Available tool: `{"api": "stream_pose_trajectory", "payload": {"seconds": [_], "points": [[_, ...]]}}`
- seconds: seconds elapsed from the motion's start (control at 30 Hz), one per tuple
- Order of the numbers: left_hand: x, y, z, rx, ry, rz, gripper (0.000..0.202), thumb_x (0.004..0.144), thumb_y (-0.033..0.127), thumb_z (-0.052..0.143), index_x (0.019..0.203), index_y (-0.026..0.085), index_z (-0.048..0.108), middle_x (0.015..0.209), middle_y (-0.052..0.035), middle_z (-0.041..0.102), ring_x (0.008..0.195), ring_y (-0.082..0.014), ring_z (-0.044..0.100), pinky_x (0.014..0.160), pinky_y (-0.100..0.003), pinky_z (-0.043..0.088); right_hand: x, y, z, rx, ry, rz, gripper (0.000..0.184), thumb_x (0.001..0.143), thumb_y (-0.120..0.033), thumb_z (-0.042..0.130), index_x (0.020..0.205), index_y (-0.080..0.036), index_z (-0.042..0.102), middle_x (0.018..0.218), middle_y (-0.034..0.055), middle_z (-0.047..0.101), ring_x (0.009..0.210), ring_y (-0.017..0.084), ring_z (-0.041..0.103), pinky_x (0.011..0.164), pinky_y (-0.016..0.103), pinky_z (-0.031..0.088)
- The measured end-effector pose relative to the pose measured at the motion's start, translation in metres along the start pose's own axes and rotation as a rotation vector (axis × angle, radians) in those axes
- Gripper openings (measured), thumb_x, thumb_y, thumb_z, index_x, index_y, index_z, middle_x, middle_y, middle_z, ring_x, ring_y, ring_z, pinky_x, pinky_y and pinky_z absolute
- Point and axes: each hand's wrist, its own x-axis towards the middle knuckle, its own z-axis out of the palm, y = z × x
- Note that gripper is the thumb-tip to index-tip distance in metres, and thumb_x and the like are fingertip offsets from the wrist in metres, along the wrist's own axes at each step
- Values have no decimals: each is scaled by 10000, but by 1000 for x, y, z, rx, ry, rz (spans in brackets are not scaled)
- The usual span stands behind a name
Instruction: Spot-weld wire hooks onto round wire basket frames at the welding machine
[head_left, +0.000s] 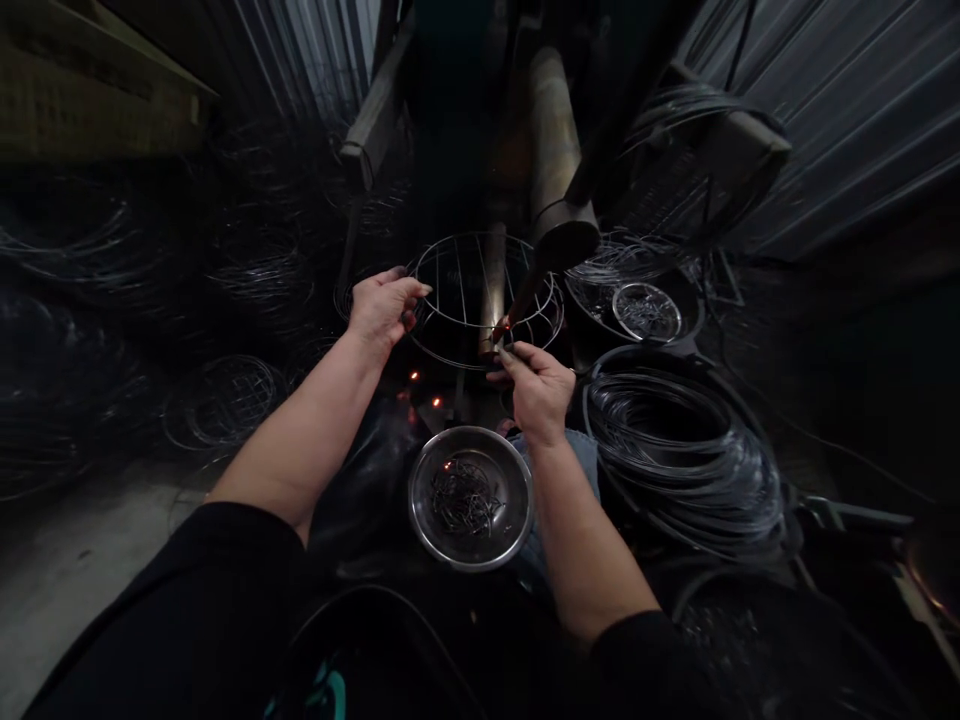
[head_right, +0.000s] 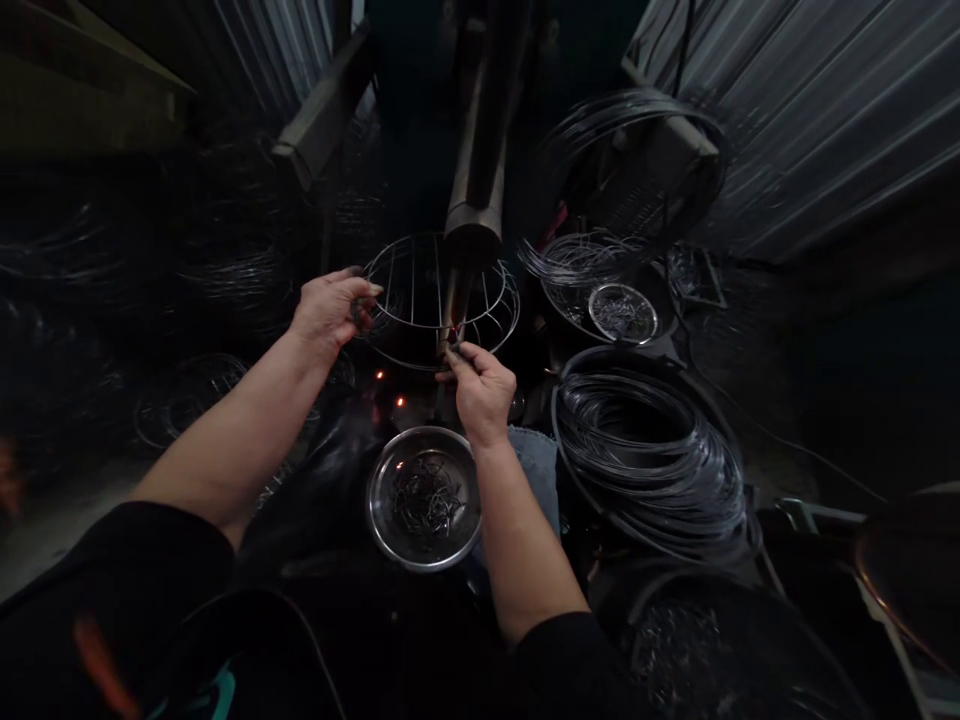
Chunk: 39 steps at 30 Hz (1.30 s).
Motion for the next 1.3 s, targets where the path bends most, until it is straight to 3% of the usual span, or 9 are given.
{"api": "stream_pose_trajectory", "payload": {"seconds": [0.07, 0.23, 0.37, 0.53, 0.67, 0.8, 1.1, 1.3], "points": [[-1, 0, -1, 6, -17, -13, 498, 448, 91, 684, 931, 152, 582, 619, 12, 521, 506, -111, 483, 410, -202, 310, -2, -4, -10, -80, -26, -75, 232, 680, -293, 740, 865, -157, 703, 756, 13, 684, 556, 147, 650, 499, 253, 542], [-6, 0, 0, 68, 13, 15, 529, 472, 129, 720, 986, 169, 600, 740, -14, 571, 589, -126, 522, 448, -213, 353, 5, -9, -40, -265, 118, -334, 258, 715, -288, 719, 946, -176, 694, 826, 26, 682, 629, 155, 633, 596, 308, 562], [-6, -2, 3, 76, 24, 7, 577, 488, 138, 734, 1045, 171, 589, 722, -3, 565, 571, -119, 513, 440, -205, 338, 22, -5, -48, -457, -65, -367, 252, 743, -294, 690, 974, -194, 705, 879, 47, 704, 790, 208, 660, 751, 360, 552], [-1, -4, 2, 22, 20, 10, 650, 470, 83, 702, 1102, 138, 559, 598, 28, 514, 479, -96, 467, 404, -188, 257, 30, -4, -45, -499, -188, -355, 218, 776, -294, 618, 952, -188, 689, 849, 42, 694, 684, 188, 646, 679, 331, 541], [-2, -1, -4, 10, 22, -3, 679, 473, 70, 686, 1137, 125, 554, 585, 26, 533, 468, -94, 465, 399, -185, 237, 20, -10, -38, -611, -241, -469, 173, 811, -231, 536, 931, -189, 653, 833, 47, 676, 747, 191, 634, 738, 333, 521], [-2, 1, -12, 6, 13, -18, 691, 475, 65, 678, 1153, 114, 553, 587, 16, 558, 477, -100, 485, 402, -186, 241, 12, -11, -28, -706, -213, -580, 177, 823, -209, 482, 921, -189, 628, 822, 57, 664, 792, 204, 625, 756, 347, 509], [7, -3, -14, 34, 22, -21, 669, 485, 60, 686, 1140, 89, 556, 594, 7, 570, 485, -111, 515, 387, -190, 231, 6, -9, -20, -725, -164, -503, 170, 825, -204, 477, 918, -183, 618, 861, 71, 678, 849, 222, 633, 747, 349, 507], [6, -3, -11, 37, 36, -35, 610, 498, 46, 675, 1095, 105, 569, 583, 11, 552, 480, -108, 496, 383, -193, 236, 5, -5, -17, -695, -131, -528, 156, 835, -215, 480, 895, -178, 619, 875, 77, 686, 845, 224, 637, 766, 363, 512]]}}
